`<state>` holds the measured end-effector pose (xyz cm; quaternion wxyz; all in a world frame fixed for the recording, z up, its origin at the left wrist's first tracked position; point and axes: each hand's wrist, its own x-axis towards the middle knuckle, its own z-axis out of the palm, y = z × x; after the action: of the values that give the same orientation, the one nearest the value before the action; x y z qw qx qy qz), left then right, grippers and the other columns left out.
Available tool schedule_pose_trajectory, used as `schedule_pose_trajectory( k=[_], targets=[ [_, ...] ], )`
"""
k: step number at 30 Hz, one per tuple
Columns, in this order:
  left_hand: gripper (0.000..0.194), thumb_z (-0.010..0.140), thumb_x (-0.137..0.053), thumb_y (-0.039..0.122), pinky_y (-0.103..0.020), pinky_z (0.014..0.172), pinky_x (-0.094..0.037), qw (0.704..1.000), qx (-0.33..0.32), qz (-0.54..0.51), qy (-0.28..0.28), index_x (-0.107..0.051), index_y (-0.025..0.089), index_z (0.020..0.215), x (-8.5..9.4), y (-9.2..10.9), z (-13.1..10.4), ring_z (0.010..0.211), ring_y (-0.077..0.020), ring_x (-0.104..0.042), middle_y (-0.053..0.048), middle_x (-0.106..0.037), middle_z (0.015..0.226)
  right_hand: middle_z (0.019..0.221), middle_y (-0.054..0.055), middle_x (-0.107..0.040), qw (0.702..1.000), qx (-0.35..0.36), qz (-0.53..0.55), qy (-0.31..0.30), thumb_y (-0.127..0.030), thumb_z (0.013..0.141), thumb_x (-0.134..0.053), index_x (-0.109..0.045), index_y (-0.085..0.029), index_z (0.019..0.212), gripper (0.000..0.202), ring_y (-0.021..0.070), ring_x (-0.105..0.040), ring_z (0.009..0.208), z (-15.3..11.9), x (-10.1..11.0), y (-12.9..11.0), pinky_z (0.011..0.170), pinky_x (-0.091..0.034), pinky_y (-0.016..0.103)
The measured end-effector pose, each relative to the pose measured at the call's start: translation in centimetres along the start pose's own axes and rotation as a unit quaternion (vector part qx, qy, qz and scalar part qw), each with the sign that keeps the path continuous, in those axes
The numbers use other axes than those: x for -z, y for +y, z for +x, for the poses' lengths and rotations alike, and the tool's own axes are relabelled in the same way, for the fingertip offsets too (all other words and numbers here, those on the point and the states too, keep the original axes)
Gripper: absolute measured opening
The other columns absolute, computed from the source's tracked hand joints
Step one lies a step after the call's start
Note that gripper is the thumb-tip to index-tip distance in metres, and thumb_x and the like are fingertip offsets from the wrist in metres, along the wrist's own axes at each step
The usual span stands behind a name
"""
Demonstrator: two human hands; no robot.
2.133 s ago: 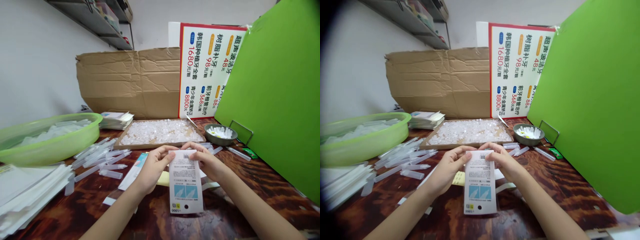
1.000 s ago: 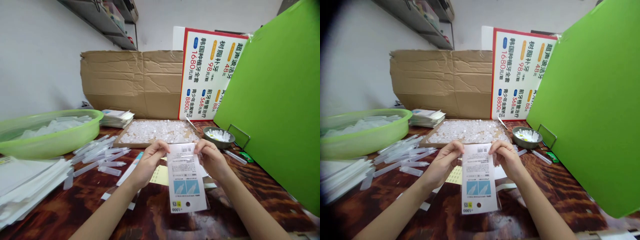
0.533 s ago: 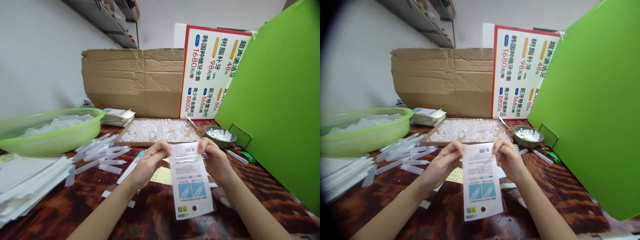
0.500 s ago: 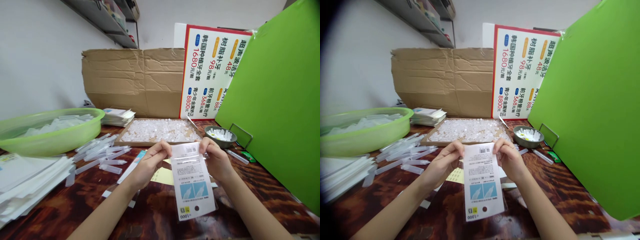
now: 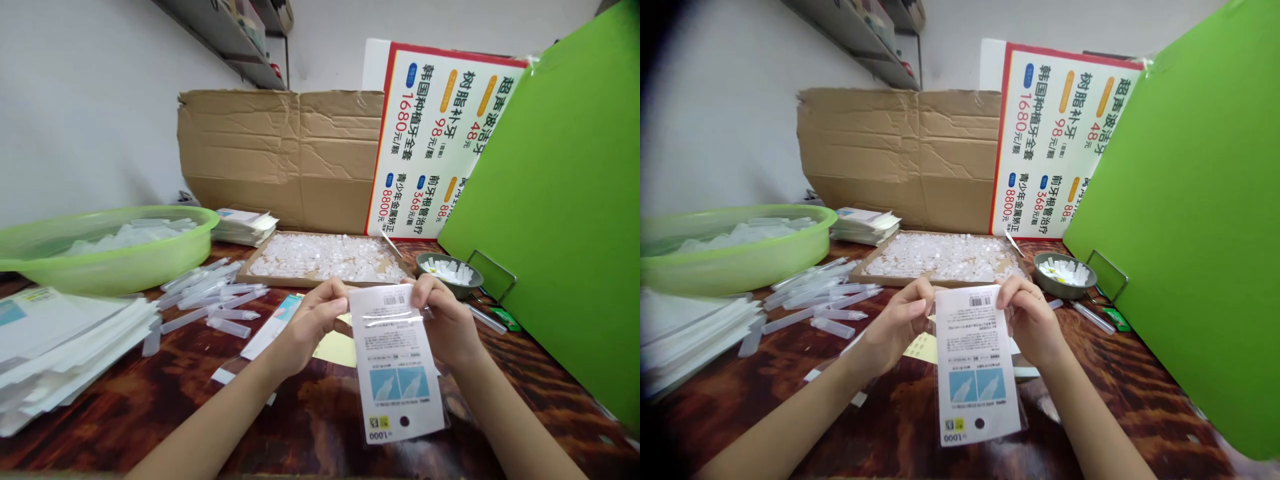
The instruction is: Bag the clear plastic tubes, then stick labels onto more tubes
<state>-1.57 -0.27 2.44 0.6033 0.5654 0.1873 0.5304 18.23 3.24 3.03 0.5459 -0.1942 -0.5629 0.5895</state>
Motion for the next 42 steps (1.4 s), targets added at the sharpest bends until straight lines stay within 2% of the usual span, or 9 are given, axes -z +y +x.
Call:
schedule_pose_trajectory(
  k=[7, 14, 17, 21, 24, 27, 30, 37, 42],
  targets=[
    [0.026, 0.079, -0.060, 0.019, -0.028, 0.072, -0.049, 1.000, -0.003, -0.008, -0.015, -0.036, 0.024, 0.089, -0.3, -0.1, 0.0, 0.087, -0.0138, -0.055, 0.002, -0.054, 0.097, 0.059, 0.000, -0.042, 0.998, 0.020, 0.004, 0.058, -0.021, 0.074, -0.050, -0.045, -0.022, 0.056, 0.018, 0.0140, -0.045, 0.053, -0.1, 0.1, -0.4, 0.049, -0.034, 0.028],
    [0.031, 0.078, -0.064, 0.041, -0.028, 0.073, -0.047, 0.986, 0.110, 0.087, -0.087, -0.050, 0.019, 0.095, -0.9, -0.6, 0.0, 0.086, -0.0177, -0.058, -0.005, -0.058, 0.093, 0.064, 0.000, -0.045, 0.991, 0.064, -0.015, 0.115, -0.021, 0.072, -0.051, -0.048, -0.022, 0.060, 0.012, 0.0133, -0.045, 0.058, 0.0, 0.4, -1.3, 0.053, -0.037, 0.026],
    [0.050, 0.080, -0.063, 0.039, -0.033, 0.090, -0.044, 0.991, 0.089, 0.092, -0.043, -0.043, 0.024, 0.123, -1.4, -1.1, -0.2, 0.112, -0.0231, -0.050, -0.009, -0.053, 0.123, 0.069, 0.000, -0.048, 0.995, 0.044, -0.040, 0.081, -0.022, 0.069, -0.055, -0.055, -0.024, 0.069, 0.002, 0.0141, -0.047, 0.061, 0.0, 0.3, -1.2, 0.052, -0.039, 0.026],
    [0.053, 0.085, -0.057, 0.033, -0.033, 0.093, -0.044, 0.996, 0.081, 0.043, 0.014, -0.032, 0.028, 0.132, -1.7, -1.6, -0.2, 0.115, -0.0227, -0.050, -0.008, -0.049, 0.132, 0.087, 0.002, -0.056, 0.995, 0.028, -0.093, 0.007, -0.026, 0.071, -0.063, -0.056, -0.028, 0.091, 0.021, 0.0173, -0.053, 0.073, -0.1, 0.2, -0.7, 0.059, -0.045, 0.029],
    [0.051, 0.085, -0.058, 0.032, -0.033, 0.089, -0.046, 0.996, 0.090, 0.024, 0.016, -0.035, 0.028, 0.130, -1.6, -1.6, -0.2, 0.109, -0.0231, -0.055, -0.008, -0.052, 0.129, 0.093, 0.002, -0.054, 0.967, 0.102, -0.231, 0.015, -0.027, 0.078, -0.063, -0.060, -0.029, 0.095, 0.018, 0.0176, -0.052, 0.082, 0.1, 0.4, -0.6, 0.067, -0.045, 0.029],
    [0.047, 0.086, -0.057, 0.032, -0.033, 0.089, -0.046, 0.993, 0.099, 0.061, 0.018, -0.037, 0.027, 0.128, -1.5, -1.5, -0.1, 0.108, -0.0227, -0.055, -0.007, -0.053, 0.128, 0.086, 0.003, -0.050, 0.902, 0.201, -0.379, 0.041, -0.027, 0.081, -0.062, -0.066, -0.027, 0.083, 0.005, 0.0178, -0.050, 0.082, 0.4, 0.6, -0.7, 0.069, -0.042, 0.030],
    [0.047, 0.087, -0.054, 0.033, -0.033, 0.092, -0.043, 0.988, 0.098, 0.115, 0.018, -0.035, 0.027, 0.130, -1.3, -1.4, 0.0, 0.112, -0.0224, -0.052, -0.006, -0.052, 0.128, 0.083, 0.003, -0.049, 0.877, 0.243, -0.411, 0.056, -0.027, 0.079, -0.063, -0.067, -0.026, 0.075, 0.006, 0.0187, -0.049, 0.081, 0.6, 0.6, -0.7, 0.072, -0.041, 0.033],
    [0.047, 0.088, -0.051, 0.035, -0.036, 0.102, -0.033, 0.968, 0.041, 0.247, -0.031, -0.039, 0.024, 0.132, -1.1, -1.4, 0.1, 0.120, -0.0236, -0.046, -0.007, -0.049, 0.132, 0.072, 0.000, -0.050, 0.950, 0.161, -0.216, 0.158, -0.033, 0.078, -0.063, -0.059, -0.022, 0.066, 0.017, 0.0142, -0.046, 0.069, 1.7, 3.6, -0.3, 0.067, -0.038, 0.027],
    [0.045, 0.088, -0.052, 0.035, -0.031, 0.098, -0.036, 0.975, 0.060, 0.213, -0.002, -0.038, 0.024, 0.129, -1.0, -2.1, 0.4, 0.118, -0.0213, -0.047, -0.006, -0.048, 0.132, 0.080, 0.001, -0.060, 0.997, 0.002, -0.019, 0.075, -0.052, 0.076, -0.060, -0.062, -0.024, 0.079, 0.028, 0.0161, -0.054, 0.073, 1.6, 3.2, 0.3, 0.070, -0.042, 0.030]
  ],
)
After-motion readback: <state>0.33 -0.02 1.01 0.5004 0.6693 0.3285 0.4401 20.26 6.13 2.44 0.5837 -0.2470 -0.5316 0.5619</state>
